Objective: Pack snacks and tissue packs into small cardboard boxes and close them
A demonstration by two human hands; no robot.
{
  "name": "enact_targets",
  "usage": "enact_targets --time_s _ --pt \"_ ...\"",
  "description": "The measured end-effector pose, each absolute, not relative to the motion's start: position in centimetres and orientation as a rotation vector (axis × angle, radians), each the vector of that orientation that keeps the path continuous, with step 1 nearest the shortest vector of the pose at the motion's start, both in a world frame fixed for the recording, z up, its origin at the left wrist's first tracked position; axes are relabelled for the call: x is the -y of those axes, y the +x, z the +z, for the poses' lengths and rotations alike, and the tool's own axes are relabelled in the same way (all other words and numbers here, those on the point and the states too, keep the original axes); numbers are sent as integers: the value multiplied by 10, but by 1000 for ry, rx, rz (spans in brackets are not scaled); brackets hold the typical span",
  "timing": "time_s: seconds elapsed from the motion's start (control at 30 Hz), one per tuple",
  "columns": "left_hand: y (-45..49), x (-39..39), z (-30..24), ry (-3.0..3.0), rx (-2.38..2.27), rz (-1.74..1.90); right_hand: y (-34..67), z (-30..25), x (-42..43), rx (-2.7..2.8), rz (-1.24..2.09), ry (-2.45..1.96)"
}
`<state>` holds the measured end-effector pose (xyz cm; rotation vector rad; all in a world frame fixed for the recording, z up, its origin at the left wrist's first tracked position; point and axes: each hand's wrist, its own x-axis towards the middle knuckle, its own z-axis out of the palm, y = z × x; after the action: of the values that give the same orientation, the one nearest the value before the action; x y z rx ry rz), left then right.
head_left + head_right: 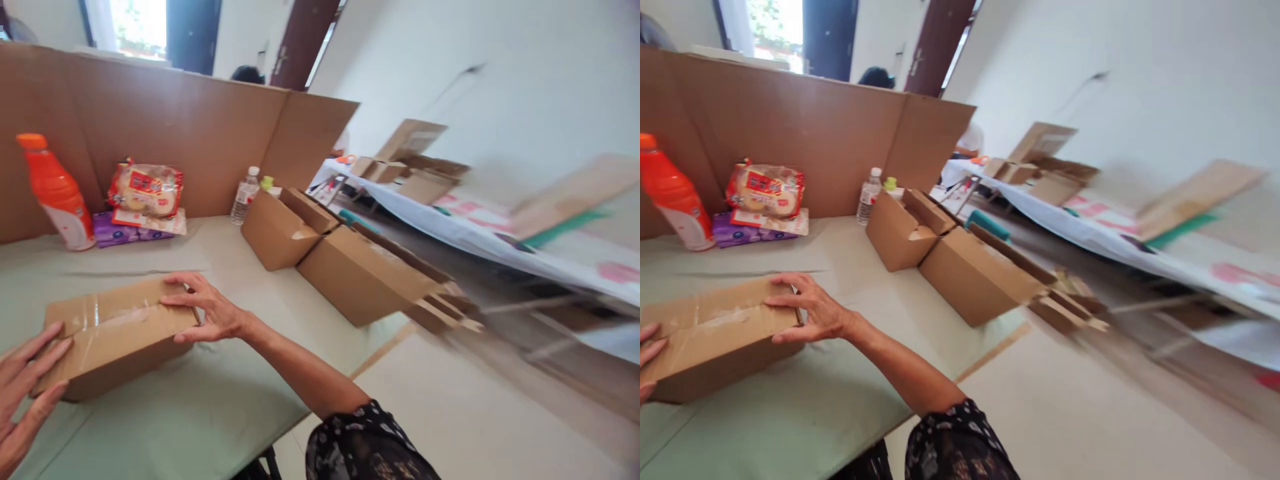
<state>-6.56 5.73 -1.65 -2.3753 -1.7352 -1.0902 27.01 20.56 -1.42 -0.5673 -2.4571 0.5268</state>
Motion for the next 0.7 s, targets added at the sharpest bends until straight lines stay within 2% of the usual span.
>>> enact_targets --time_s 0.13,0.37,0.53,0.7 --pt "-8 -101 -16 -2619 1309 -1084 350 -24 -162 2269 370 -816" --pt "184 -192 0 -3214 883 -1220 498 -45 -68 1791 23 -1338" --pt "305 -232 -9 -3177 1069 -1346 536 -51 -71 1436 -195 -1630" --pt "355 -215 -44 -3153 1302 -1395 534 -54 -117 1287 -307 -1748"
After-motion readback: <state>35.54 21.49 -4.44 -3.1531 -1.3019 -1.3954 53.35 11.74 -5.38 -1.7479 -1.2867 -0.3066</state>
